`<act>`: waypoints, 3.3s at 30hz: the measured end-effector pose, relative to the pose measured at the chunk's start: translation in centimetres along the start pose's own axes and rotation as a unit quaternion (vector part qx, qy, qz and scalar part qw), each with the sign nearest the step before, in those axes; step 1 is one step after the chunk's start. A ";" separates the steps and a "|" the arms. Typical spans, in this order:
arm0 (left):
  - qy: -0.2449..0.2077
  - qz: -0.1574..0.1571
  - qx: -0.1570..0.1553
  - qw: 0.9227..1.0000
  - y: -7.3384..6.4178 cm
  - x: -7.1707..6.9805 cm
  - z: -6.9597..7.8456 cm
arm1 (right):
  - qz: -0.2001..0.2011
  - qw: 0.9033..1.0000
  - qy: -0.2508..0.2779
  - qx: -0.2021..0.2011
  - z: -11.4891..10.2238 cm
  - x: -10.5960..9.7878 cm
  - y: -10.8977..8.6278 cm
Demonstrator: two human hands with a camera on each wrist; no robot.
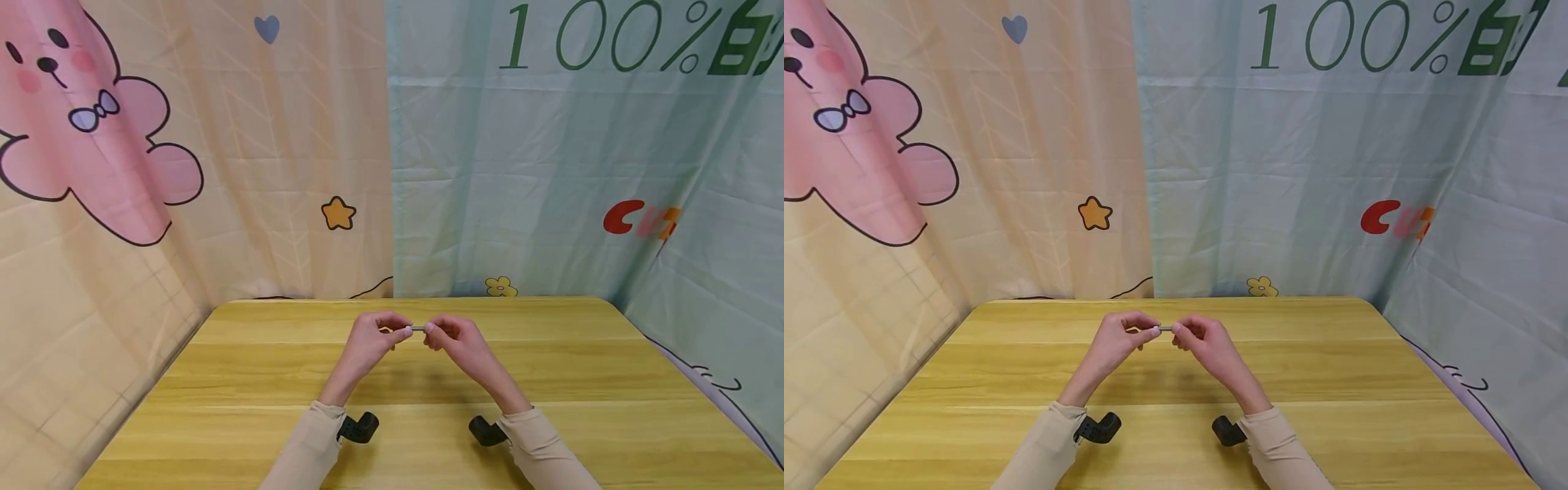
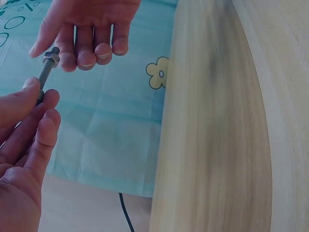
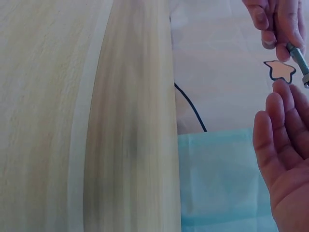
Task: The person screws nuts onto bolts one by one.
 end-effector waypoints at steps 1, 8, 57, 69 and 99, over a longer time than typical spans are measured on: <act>-0.001 0.000 0.000 1.000 0.0 0.0 0.0 | 0.008 1.000 0.004 0.006 0.6 -0.1 0.1; -0.003 0.003 0.004 1.000 0.3 0.0 0.0 | 0.028 0.999 0.019 -0.014 1.1 -0.4 0.3; 0.005 0.008 0.009 1.000 0.0 0.0 -0.4 | -0.020 0.999 0.038 0.009 -2.2 0.2 -0.8; 0.009 0.007 0.006 1.000 0.1 -0.1 -0.2 | 0.000 1.000 0.018 -0.012 -1.3 0.2 -0.4; 0.014 0.007 0.011 1.000 0.2 0.0 -0.3 | 0.005 1.000 0.009 -0.007 -2.9 0.4 -0.9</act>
Point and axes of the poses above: each hand's wrist, its own y-axis towards the middle knuckle, its own x-axis out of the palm, z = x × y, the point moved 5 cm from there along y, towards the middle knuckle, and after that the axes turned 10 degrees about -z, right-handed, at the moved point
